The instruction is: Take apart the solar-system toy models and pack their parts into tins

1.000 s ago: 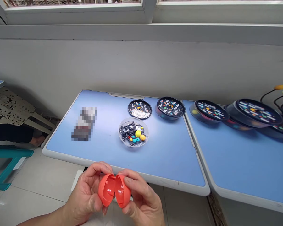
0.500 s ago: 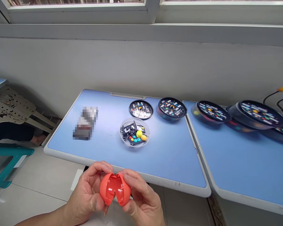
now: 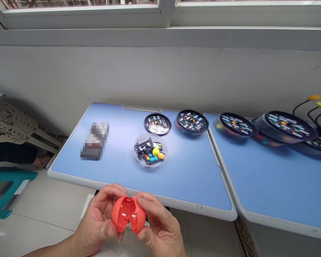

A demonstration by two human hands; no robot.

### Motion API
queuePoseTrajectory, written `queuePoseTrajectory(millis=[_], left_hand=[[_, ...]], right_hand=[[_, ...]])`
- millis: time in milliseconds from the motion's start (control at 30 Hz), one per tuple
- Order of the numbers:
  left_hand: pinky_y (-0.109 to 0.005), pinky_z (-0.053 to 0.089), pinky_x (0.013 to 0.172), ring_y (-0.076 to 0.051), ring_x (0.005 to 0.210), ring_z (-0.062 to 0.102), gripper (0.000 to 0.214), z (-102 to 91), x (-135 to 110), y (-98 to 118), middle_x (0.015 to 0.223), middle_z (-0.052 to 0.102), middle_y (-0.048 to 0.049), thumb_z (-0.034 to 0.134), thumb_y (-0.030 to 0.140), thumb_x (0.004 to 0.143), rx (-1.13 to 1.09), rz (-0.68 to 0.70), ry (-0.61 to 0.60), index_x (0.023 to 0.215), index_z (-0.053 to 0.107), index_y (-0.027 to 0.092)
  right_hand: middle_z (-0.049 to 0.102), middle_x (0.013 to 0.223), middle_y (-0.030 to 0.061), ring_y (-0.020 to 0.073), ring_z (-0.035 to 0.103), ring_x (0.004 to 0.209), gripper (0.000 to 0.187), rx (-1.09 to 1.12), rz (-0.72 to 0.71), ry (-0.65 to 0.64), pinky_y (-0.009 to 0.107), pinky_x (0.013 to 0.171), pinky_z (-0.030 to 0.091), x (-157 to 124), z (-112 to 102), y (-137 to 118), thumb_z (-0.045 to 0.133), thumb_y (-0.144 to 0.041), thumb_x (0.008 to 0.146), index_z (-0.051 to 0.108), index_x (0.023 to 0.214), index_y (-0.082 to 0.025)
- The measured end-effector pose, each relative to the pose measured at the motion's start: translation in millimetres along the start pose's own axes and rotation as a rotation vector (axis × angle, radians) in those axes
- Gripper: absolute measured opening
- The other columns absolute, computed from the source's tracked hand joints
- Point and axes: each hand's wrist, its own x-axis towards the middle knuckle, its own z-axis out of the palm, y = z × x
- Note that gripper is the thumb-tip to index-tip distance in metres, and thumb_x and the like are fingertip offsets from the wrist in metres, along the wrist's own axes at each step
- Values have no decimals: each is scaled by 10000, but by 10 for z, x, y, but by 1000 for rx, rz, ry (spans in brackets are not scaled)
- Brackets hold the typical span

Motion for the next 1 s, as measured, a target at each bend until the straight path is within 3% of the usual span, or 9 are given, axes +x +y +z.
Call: queuePoseTrajectory(millis=[200, 367, 667, 867, 1000], left_hand=[[-142, 443, 414, -70, 535, 524, 449, -9, -9, -18, 761, 580, -14, 739, 434, 629, -104, -89, -45, 1006, 603, 233], [-138, 464, 391, -126, 618, 606, 415, 5, 8, 1, 811, 613, -45, 735, 424, 639, -216, -152, 4, 985, 638, 217], [-150, 477, 387, -158, 667, 624, 409, -3, 8, 7, 795, 633, -56, 718, 394, 672, -252, -172, 31, 1046, 650, 242], [-176, 492, 430, -162, 683, 617, 439, -13, -8, 24, 807, 645, -78, 711, 404, 678, -235, -175, 23, 1074, 652, 223], [-187, 494, 433, -164, 686, 613, 418, -40, -24, 19, 804, 638, -80, 676, 388, 724, -232, -175, 17, 1104, 639, 220]], right_hand=[[670, 993, 47, 212, 627, 891, 360, 169, 141, -13, 327, 766, 526, 1, 0, -2, 699, -463, 678, 666, 1021, -359], [676, 1026, 65, 242, 611, 971, 364, 234, 185, 7, 349, 798, 510, 27, 23, -38, 713, -463, 661, 676, 999, -333], [671, 1029, 48, 211, 608, 942, 418, 418, 292, -3, 356, 808, 492, 30, 2, 8, 706, -489, 659, 635, 1046, -347], [675, 856, 19, 139, 602, 623, 358, 543, 325, -13, 295, 639, 504, 60, 11, 35, 698, -472, 680, 627, 1002, -329], [669, 853, 4, 133, 603, 596, 363, 615, 344, -31, 267, 568, 493, 83, 14, 41, 680, -480, 697, 607, 1030, -355]])
